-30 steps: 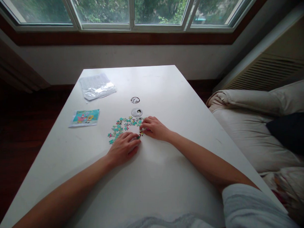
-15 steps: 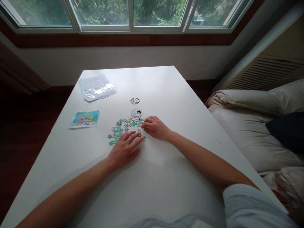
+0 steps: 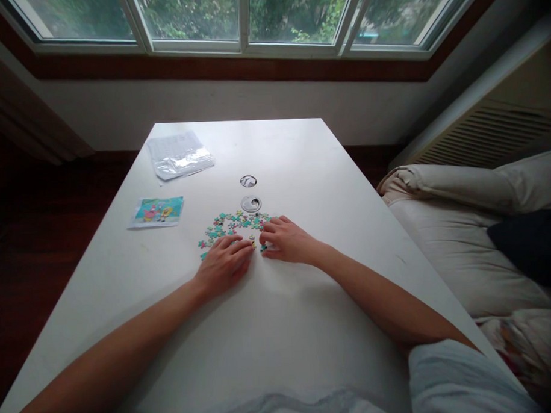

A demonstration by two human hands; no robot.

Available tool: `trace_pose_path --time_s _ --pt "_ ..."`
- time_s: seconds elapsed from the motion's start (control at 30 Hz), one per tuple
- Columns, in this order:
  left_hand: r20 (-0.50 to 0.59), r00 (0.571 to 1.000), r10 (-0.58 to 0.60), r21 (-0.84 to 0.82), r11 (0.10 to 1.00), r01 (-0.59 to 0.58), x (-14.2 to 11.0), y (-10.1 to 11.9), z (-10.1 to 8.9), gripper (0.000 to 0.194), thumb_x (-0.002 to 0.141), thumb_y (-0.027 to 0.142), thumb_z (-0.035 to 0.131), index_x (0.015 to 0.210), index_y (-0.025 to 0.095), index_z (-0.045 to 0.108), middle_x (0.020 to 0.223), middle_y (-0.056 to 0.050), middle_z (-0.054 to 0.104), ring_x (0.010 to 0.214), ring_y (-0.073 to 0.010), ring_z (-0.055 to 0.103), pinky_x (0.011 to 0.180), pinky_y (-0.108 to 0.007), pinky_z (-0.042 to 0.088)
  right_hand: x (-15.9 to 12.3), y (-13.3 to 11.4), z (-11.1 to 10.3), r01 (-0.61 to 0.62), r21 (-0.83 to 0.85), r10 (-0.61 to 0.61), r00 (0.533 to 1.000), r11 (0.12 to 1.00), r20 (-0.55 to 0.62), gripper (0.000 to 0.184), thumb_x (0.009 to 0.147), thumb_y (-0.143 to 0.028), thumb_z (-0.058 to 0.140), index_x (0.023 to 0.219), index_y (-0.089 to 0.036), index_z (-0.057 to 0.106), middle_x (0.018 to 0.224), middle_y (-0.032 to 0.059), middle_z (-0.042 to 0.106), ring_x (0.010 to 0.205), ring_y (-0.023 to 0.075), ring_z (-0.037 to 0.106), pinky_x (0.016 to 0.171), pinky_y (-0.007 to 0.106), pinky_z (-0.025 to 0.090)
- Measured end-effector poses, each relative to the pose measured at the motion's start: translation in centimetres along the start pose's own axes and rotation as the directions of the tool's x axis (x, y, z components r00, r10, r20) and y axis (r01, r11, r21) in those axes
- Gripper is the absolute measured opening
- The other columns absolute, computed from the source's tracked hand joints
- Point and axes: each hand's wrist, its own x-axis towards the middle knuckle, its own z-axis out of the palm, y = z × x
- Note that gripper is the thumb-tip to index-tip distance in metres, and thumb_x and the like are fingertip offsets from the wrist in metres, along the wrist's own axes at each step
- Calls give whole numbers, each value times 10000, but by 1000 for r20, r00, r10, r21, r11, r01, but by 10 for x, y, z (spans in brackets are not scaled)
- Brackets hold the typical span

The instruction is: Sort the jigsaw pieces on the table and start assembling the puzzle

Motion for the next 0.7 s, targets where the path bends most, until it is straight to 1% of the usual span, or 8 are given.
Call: trace_pose_path --time_s 0.1,0.27,0.47,0.7 --pt "-21 1000 -12 0 1000 12 0 1 -1 301 997 280 509 1250 233 664 1268 -56 703 1218 -266 560 1054 -486 446 1 -1 2 -8 -3 8 1000 1000 -4 183 899 -377 701 998 -224 677 1033 76 658 996 242 547 862 362 334" --pt "-51 998 -24 -10 1000 23 0 2 -3 281 1006 284 492 1178 225 706 1193 -68 732 1144 -244 596 1018 -466 469 2 1 5 -19 19 19 1000 1000 -24 173 929 -356 674 1041 -225 690 1059 85 661 1018 240 544 868 359 336" --pt "-59 997 -43 14 999 44 1 2 -2 267 1000 281 499 1156 236 710 1181 -58 735 1130 -251 606 1004 -467 467 2 4 11 -38 59 41 998 998 -55 162 941 -360 659 1027 -226 695 1031 83 661 1003 238 537 857 357 344" --pt "-64 996 -59 24 998 61 1 0 -1 255 994 277 515 1155 240 708 1203 -46 729 1160 -259 599 1009 -468 463 2 8 14 3 103 3 998 995 -56 191 974 -340 607 1117 -253 699 1098 82 651 1036 232 541 900 360 353"
